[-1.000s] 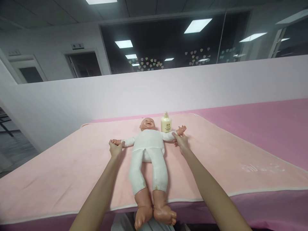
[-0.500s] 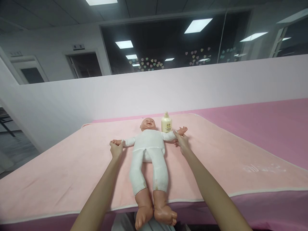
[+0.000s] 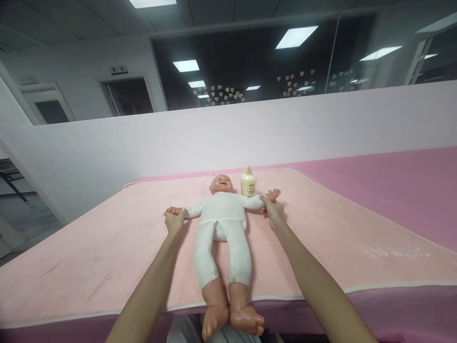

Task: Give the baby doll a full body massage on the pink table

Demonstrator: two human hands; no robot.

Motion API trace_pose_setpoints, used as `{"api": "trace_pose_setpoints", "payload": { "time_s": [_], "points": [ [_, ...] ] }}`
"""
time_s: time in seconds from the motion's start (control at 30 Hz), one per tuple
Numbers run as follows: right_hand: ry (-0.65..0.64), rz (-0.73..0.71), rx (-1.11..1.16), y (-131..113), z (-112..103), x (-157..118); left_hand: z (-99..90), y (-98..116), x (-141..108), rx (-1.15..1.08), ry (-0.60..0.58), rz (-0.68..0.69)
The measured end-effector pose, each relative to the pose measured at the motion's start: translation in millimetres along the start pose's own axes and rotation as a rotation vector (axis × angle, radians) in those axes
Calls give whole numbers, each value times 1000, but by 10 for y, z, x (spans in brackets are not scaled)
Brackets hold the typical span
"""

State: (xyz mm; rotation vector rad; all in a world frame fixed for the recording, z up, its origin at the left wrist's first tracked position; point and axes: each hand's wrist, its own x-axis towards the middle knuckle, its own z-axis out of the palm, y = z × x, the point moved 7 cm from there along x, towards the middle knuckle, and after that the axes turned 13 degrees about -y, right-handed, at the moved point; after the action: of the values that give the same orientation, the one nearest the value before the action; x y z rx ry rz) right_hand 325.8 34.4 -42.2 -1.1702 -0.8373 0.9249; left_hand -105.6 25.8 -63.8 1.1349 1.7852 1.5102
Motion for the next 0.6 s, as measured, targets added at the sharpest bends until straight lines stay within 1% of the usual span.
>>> {"api": "trace_pose_setpoints", "payload": {
  "time_s": [0.1,0.23,0.43,0.6],
  "points": [
    [-17,-9,7,-15,13,-9,21,-7,12,-21,-11,30],
    [-57,22,4,-10,43,-20,53,3,22,-52,-34,68],
    [-147,30,26,16,110,0,82,58,0,-52,-79,100],
    [-136,104,71,104,83,52,67,47,-12,9,-83,83]
  ]
}}
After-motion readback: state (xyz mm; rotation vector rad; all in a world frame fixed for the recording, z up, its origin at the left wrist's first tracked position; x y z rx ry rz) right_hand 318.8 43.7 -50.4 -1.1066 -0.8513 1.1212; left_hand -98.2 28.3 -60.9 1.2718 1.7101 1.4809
